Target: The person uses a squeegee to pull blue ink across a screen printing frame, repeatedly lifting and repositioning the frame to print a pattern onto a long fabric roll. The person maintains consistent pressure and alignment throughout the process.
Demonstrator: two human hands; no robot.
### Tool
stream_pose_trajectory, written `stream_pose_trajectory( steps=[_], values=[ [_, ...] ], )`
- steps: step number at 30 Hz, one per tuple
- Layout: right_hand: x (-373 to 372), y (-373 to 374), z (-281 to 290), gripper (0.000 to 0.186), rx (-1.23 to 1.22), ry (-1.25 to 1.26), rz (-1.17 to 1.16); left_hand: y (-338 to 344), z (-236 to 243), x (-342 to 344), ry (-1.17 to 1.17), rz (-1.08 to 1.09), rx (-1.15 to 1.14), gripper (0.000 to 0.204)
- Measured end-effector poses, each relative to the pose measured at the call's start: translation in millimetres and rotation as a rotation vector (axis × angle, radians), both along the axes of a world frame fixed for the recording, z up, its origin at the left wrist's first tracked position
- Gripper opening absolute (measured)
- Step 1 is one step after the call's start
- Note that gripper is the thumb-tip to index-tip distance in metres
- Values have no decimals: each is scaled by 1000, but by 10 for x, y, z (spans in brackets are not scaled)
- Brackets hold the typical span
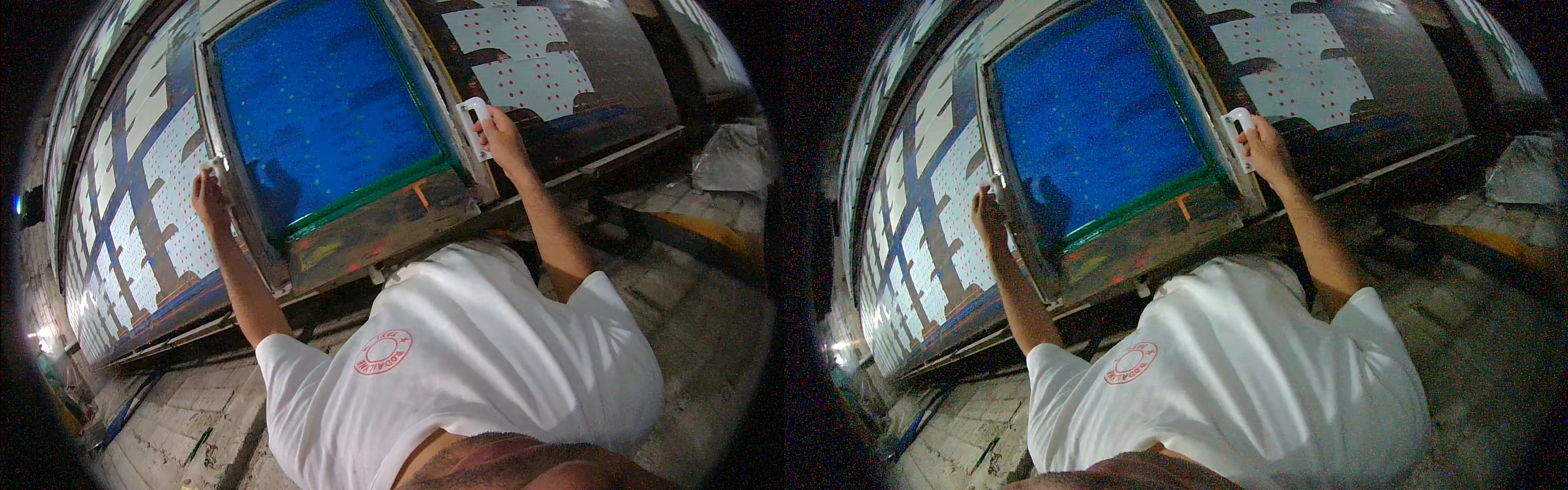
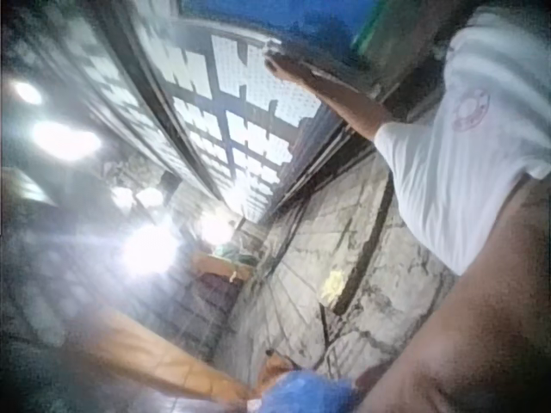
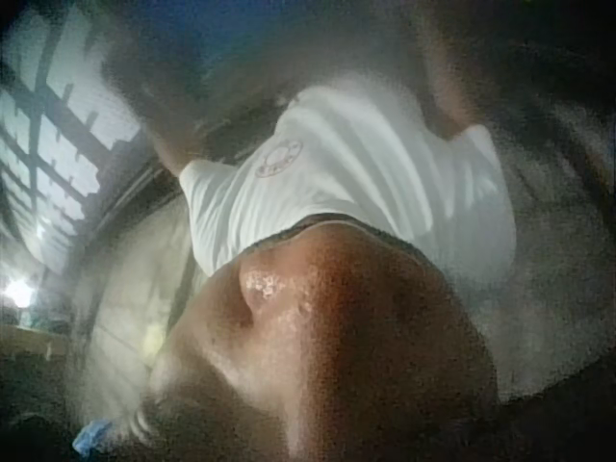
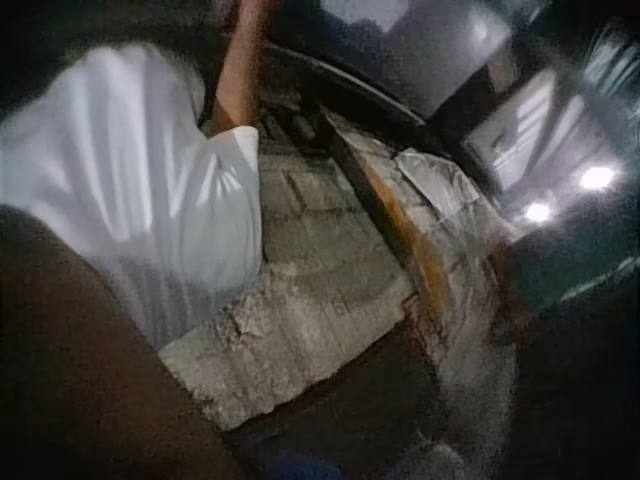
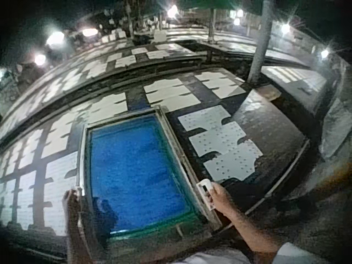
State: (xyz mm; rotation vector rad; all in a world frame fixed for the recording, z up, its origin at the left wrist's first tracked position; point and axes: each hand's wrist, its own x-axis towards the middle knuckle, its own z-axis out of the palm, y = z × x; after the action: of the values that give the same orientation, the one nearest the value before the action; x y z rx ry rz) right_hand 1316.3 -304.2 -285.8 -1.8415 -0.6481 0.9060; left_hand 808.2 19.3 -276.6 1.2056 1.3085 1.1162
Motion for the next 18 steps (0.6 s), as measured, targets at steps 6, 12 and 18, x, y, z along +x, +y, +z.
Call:
stream_pose_trajectory(
  steps=[6, 12, 18],
  values=[
    [70, -49, -23, 32, 68, 124, 24, 140, 401, 79, 226, -65, 189, 33],
    [157, -143, 64, 32, 88, 117, 104, 306, 567, 165, 369, -42, 315, 35],
    [393, -194, 246, 33, 228, 149, 116, 544, 800, 376, 639, -167, 633, 22]
  ],
)
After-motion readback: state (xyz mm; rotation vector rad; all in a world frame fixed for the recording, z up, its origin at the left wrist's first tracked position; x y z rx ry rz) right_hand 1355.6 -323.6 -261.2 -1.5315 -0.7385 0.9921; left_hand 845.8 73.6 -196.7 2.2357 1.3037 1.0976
